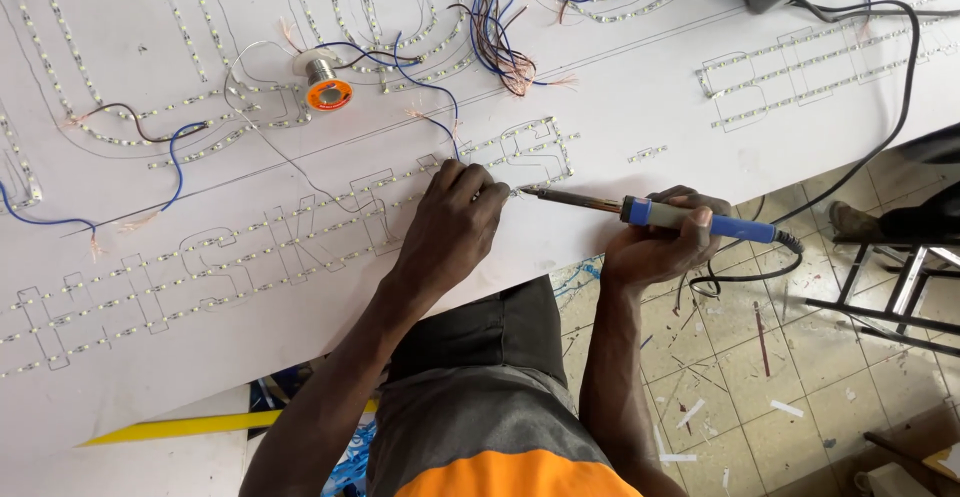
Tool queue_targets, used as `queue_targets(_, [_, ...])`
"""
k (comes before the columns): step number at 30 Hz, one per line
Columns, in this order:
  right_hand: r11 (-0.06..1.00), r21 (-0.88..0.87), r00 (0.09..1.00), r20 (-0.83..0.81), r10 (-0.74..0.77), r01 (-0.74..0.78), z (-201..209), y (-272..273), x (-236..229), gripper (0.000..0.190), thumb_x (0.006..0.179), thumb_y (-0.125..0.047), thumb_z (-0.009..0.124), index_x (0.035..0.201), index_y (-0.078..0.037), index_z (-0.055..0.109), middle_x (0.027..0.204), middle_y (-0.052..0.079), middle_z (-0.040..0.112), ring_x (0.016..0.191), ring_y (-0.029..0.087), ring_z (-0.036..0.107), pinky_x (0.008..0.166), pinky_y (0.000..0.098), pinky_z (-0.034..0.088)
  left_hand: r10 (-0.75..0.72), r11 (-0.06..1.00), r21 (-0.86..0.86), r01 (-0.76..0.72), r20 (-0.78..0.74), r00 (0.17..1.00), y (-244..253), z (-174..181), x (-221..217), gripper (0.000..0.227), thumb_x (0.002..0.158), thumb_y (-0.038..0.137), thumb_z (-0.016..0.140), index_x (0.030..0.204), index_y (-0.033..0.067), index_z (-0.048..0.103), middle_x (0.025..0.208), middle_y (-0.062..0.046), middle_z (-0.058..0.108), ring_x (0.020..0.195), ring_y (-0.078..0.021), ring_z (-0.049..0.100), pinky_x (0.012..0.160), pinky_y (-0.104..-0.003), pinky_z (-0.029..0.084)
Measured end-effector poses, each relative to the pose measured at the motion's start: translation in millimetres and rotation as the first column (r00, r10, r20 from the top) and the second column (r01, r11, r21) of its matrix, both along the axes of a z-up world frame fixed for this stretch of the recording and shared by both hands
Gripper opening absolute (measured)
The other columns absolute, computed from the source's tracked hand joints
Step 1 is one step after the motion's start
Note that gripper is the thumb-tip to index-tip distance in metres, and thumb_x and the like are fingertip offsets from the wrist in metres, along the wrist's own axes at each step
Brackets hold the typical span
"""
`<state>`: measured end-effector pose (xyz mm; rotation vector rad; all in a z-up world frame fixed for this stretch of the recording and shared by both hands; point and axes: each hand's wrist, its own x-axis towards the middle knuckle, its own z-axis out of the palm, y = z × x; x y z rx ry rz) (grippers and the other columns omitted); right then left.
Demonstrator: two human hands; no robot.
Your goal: The person uses a soldering iron to connect wires to LED strips arranged in letter shapes on a white board. They handle solder wire, pliers, and electrical tape while working on the connections.
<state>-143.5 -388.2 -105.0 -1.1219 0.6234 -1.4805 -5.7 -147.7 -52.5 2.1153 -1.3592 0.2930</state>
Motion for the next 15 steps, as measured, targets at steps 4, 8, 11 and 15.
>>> queue_targets(4, [0.999,-0.034,1.0,-0.014,-0.012,0.011,14.7,11.3,7.1,0.03,0.112,-0.033,0.057,0.093,-0.011,0.052,0.079,0.006,0.048,0.07,0.017,0.051,0.056,0.0287,0.045,0.004,1.0,0.002,-0.004,-0.003,1.0,-0.1,3.2,-2.8,0.01,0.105,0.005,0.078,0.113,0.0083,0.081,0.095,-0.008,0.064,0.101,-0.0295,0.067,0.084,-0.042,0.056])
queue_targets(8, [0.995,-0.103,0.999,-0.047,-0.019,0.014,21.0,12.6,9.2,0.032,0.112,-0.035,0.058,0.091,-0.011,0.054,0.075,0.005,0.048,0.064,0.015,0.048,0.055,0.0277,0.046,0.019,1.0,0.006,-0.019,0.021,1.0,-0.8,1.0,-3.2,0.009,0.105,0.007,0.078,0.113,0.009,0.081,0.096,-0.008,0.064,0.101,-0.0289,0.067,0.084,-0.041,0.057])
queue_targets(11, [0.995,-0.096,0.999,-0.043,0.008,-0.012,14.9,9.5,8.3,0.033,0.112,-0.036,0.057,0.092,-0.01,0.055,0.075,0.005,0.048,0.063,0.013,0.048,0.053,0.0269,0.045,0.023,1.0,0.008,-0.023,0.013,1.0,-0.7,2.3,-3.0,0.008,0.106,0.007,0.078,0.113,0.009,0.081,0.096,-0.008,0.065,0.101,-0.0289,0.068,0.082,-0.041,0.057])
queue_targets(15, [0.994,-0.103,0.997,-0.071,0.019,-0.027,16.7,10.9,7.8,0.036,0.114,-0.037,0.056,0.093,-0.008,0.057,0.07,0.004,0.046,0.058,0.011,0.046,0.048,0.0257,0.043,0.019,1.0,-0.001,-0.019,0.021,1.0,-0.4,6.1,-2.6,0.009,0.104,0.006,0.079,0.112,0.0099,0.081,0.095,-0.007,0.064,0.1,-0.03,0.068,0.078,-0.041,0.056])
